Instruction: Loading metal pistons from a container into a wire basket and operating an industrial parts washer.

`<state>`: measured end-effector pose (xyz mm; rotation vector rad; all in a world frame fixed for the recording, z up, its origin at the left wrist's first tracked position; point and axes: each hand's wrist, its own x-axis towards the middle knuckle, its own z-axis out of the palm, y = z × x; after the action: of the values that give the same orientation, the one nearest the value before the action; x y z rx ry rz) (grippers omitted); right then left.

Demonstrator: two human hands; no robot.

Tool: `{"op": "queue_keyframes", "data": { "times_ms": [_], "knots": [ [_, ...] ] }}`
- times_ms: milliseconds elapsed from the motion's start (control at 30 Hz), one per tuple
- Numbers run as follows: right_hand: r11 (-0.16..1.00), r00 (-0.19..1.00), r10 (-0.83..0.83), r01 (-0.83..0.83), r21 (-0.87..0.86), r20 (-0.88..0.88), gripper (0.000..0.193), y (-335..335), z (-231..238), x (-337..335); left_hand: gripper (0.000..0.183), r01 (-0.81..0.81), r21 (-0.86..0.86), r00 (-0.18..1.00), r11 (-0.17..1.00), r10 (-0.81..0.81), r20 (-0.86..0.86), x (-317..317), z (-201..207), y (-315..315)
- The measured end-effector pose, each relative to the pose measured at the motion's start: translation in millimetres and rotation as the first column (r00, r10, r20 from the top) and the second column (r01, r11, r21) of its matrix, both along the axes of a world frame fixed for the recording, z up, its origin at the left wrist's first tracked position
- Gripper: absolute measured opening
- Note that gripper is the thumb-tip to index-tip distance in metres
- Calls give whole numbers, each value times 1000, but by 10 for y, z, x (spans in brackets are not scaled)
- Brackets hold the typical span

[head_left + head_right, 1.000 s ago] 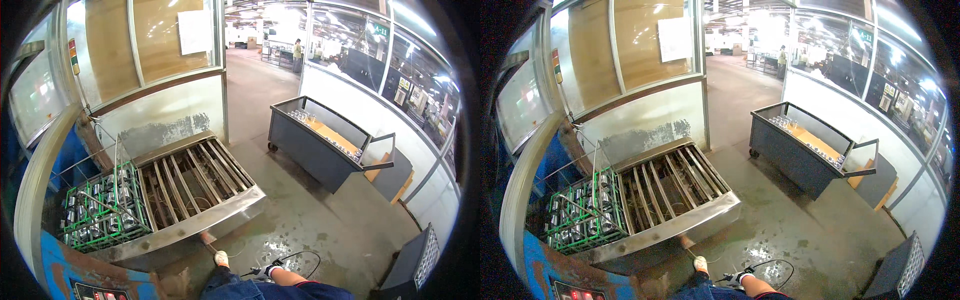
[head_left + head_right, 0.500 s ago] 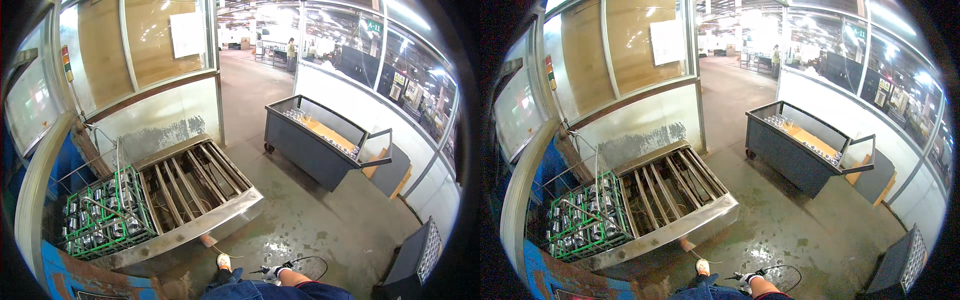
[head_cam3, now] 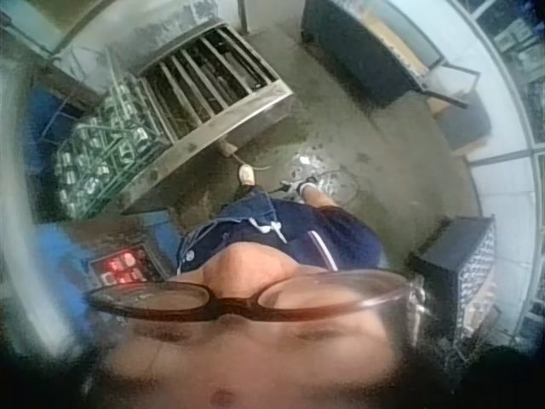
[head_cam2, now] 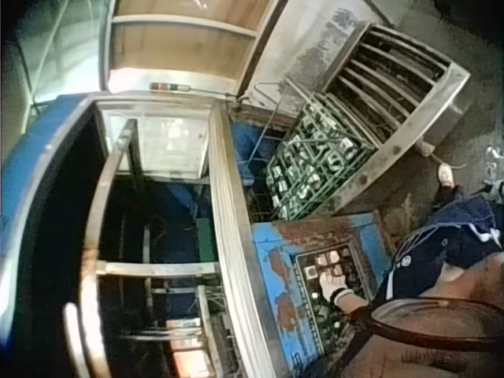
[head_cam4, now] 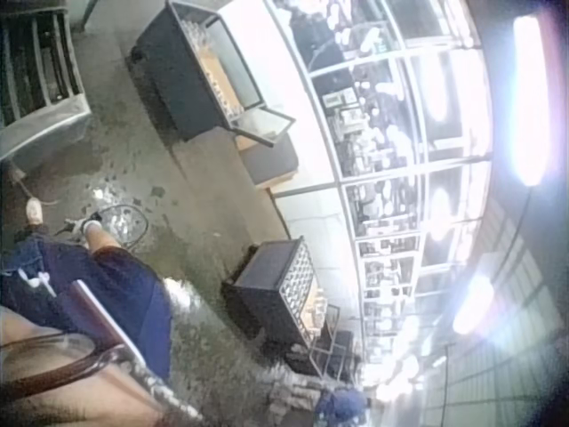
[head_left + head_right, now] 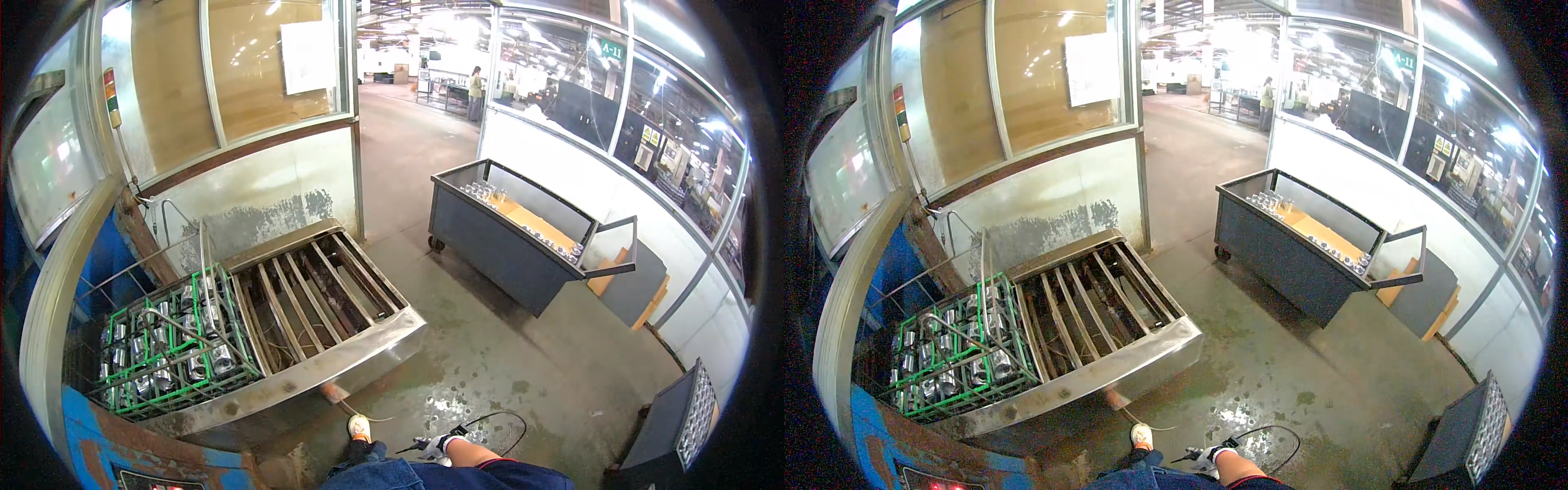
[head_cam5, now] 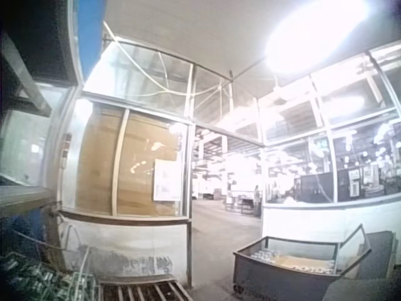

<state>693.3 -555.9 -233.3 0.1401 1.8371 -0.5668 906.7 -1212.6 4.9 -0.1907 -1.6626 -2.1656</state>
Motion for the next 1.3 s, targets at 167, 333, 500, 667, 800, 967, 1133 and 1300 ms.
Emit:
{"op": "queue_keyframes", "data": {
  "times_ms": [167,333,500,667,800,967,1133,1300],
  "knots": [
    [1000,1000,14,-14,-10,11,54,-96,-19,115,65,-881,52,326,470,524,787,-449,843,542],
    [1000,1000,9,-9,-25,20,54,-209,-128,232,65,-901,58,282,429,480,831,-498,1044,564],
    [999,1000,3,-3,-45,18,54,-249,-160,303,63,-899,1,263,438,538,801,-496,1014,508],
    [1000,999,-28,29,-13,38,47,-361,208,280,58,-907,-25,255,421,593,764,-414,977,425],
    [1000,999,-16,16,-3,31,47,-379,137,303,54,-131,-50,991,990,130,-26,-22,407,-172],
    [1000,1000,-5,5,14,18,46,-457,79,338,47,-921,-78,196,381,628,753,-394,955,240],
    [999,1000,-22,22,42,-10,45,-527,80,348,45,-855,-55,325,515,615,718,161,-189,-895],
    [993,999,-20,24,119,-41,44,-436,-92,503,47,-210,-92,978,973,210,-8,211,248,-574]
  ]
}}
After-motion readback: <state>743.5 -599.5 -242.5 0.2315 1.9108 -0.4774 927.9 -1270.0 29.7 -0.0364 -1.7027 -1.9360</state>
